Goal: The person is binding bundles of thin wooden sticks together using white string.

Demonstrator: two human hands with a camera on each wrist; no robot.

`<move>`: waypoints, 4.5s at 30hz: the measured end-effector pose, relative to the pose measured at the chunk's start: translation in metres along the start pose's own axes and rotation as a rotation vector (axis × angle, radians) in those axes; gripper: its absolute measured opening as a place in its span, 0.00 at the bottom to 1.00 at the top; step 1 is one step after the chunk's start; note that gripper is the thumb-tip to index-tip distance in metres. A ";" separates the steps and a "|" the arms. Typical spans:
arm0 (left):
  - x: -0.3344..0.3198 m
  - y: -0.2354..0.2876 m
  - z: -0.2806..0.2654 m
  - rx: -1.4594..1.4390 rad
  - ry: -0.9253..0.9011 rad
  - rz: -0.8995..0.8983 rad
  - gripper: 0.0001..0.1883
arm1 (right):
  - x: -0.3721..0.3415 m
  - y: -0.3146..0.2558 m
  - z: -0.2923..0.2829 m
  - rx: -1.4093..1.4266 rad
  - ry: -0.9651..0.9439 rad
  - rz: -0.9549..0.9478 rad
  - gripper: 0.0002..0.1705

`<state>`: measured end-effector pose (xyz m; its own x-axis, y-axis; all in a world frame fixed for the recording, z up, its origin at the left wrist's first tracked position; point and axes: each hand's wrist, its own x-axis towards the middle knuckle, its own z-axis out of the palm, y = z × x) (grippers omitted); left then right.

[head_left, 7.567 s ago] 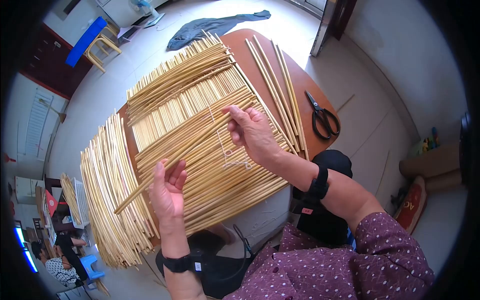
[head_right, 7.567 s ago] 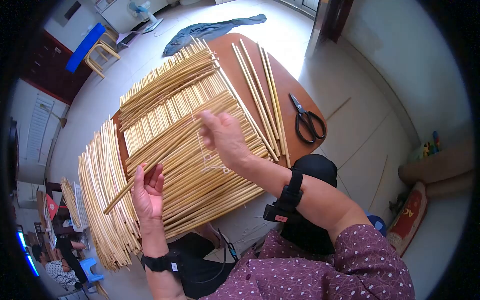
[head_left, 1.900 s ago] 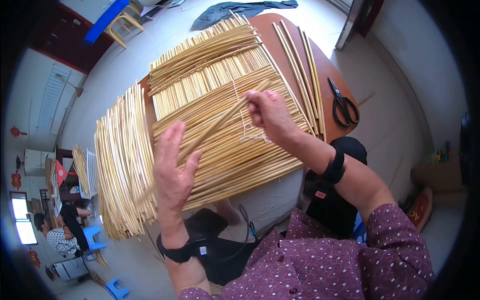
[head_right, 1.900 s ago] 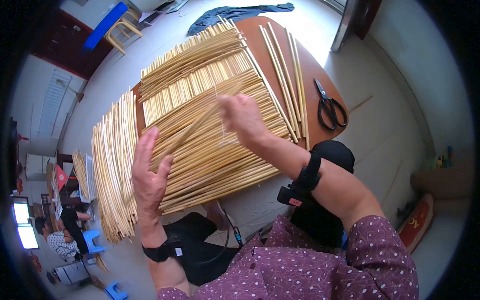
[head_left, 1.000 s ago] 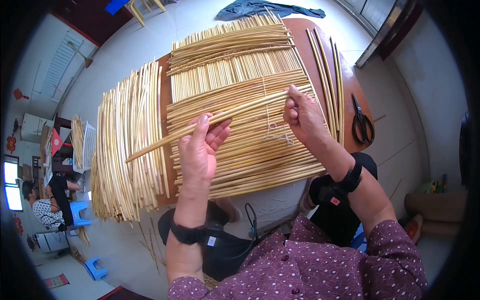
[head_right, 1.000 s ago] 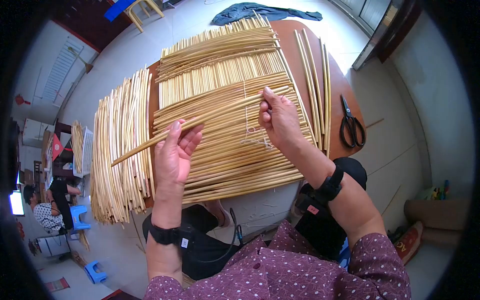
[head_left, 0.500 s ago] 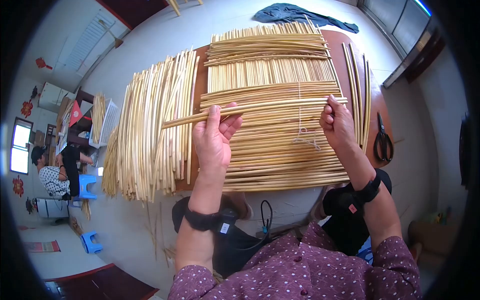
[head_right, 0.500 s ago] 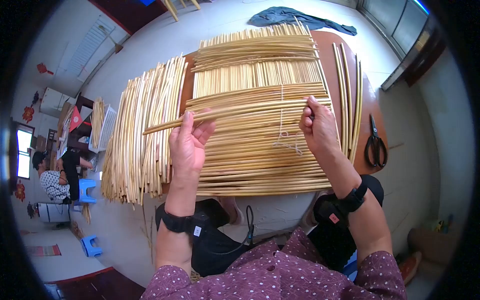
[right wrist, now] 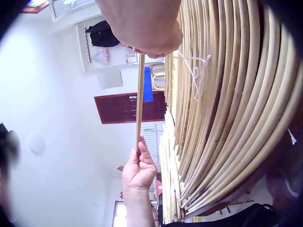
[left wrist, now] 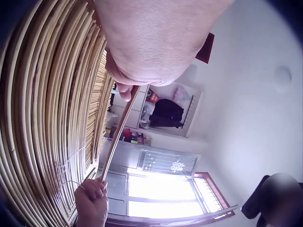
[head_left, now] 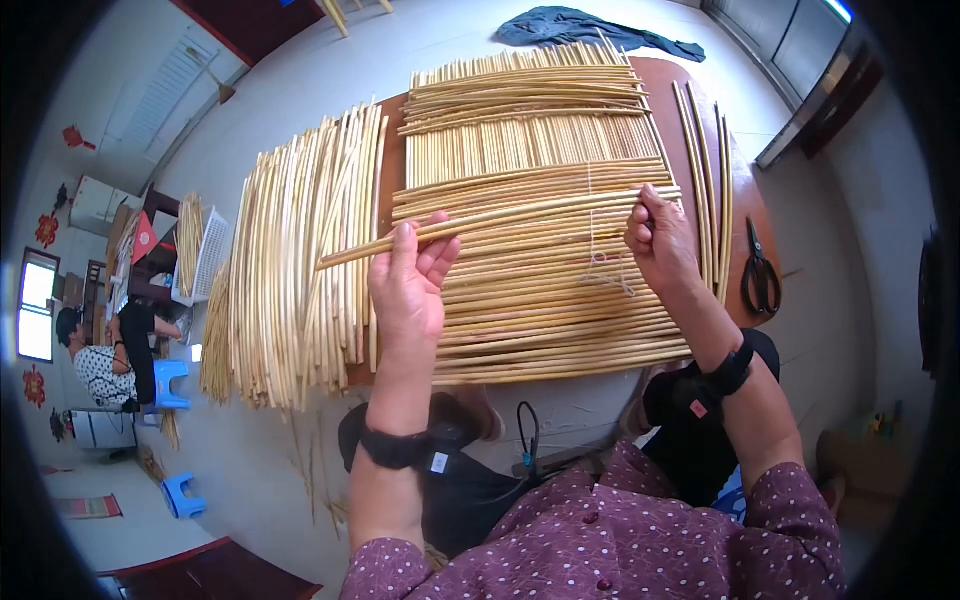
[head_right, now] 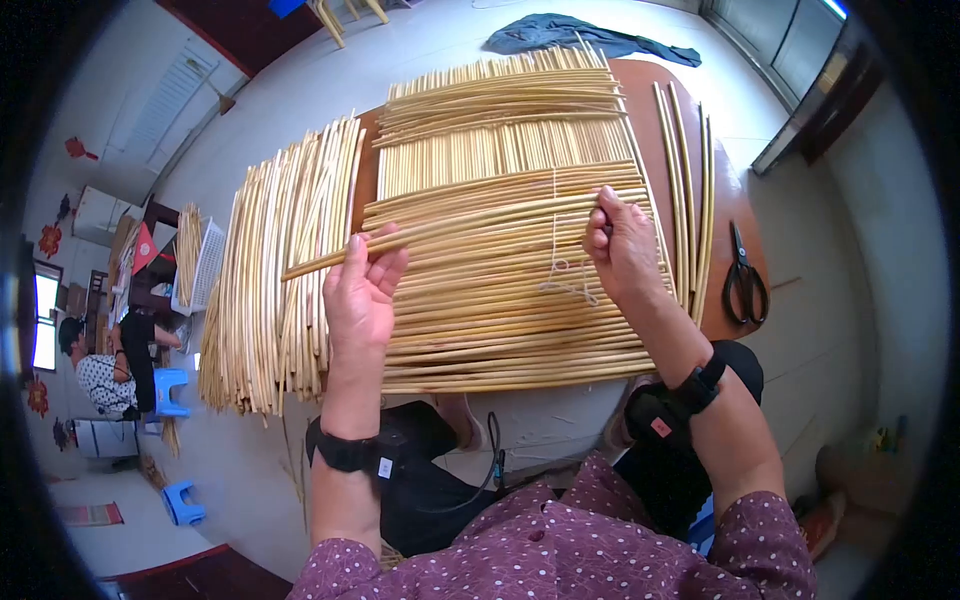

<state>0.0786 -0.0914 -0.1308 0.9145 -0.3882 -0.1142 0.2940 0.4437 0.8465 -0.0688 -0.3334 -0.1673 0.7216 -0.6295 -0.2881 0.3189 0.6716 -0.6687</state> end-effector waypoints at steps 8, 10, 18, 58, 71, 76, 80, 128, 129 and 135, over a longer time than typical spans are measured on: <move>-0.006 0.000 0.014 0.052 -0.034 0.095 0.09 | 0.004 -0.001 -0.006 0.007 0.049 0.005 0.09; -0.007 0.000 0.015 0.053 -0.033 0.112 0.10 | 0.004 -0.001 -0.004 0.003 0.061 0.016 0.09; -0.004 -0.002 0.016 0.039 0.007 0.100 0.11 | 0.006 0.001 -0.006 -0.026 0.064 0.030 0.09; 0.004 0.005 -0.003 0.064 0.040 -0.004 0.13 | -0.009 -0.003 0.010 0.021 -0.220 -0.124 0.12; -0.032 0.154 0.003 0.378 0.127 1.033 0.18 | -0.013 -0.006 0.012 0.156 -0.180 -0.002 0.15; -0.074 0.184 0.073 1.148 -0.166 0.954 0.14 | -0.032 -0.004 0.027 0.125 -0.283 0.033 0.15; -0.070 0.098 0.105 1.505 -0.402 0.403 0.14 | -0.055 -0.005 0.038 -0.025 -0.406 0.101 0.15; -0.052 -0.040 0.059 0.400 -0.417 -0.430 0.26 | -0.015 -0.015 0.017 0.107 0.049 0.154 0.09; -0.040 -0.041 0.054 0.218 -0.421 -0.378 0.30 | -0.014 -0.014 0.015 0.085 0.036 0.156 0.09; -0.021 -0.026 0.044 0.069 -0.224 -0.254 0.25 | -0.014 -0.008 0.016 -0.105 0.056 0.141 0.10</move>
<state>0.0397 -0.1301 -0.1280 0.7283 -0.6506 -0.2151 0.4778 0.2571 0.8400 -0.0711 -0.3238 -0.1468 0.7181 -0.5549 -0.4200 0.1489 0.7120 -0.6862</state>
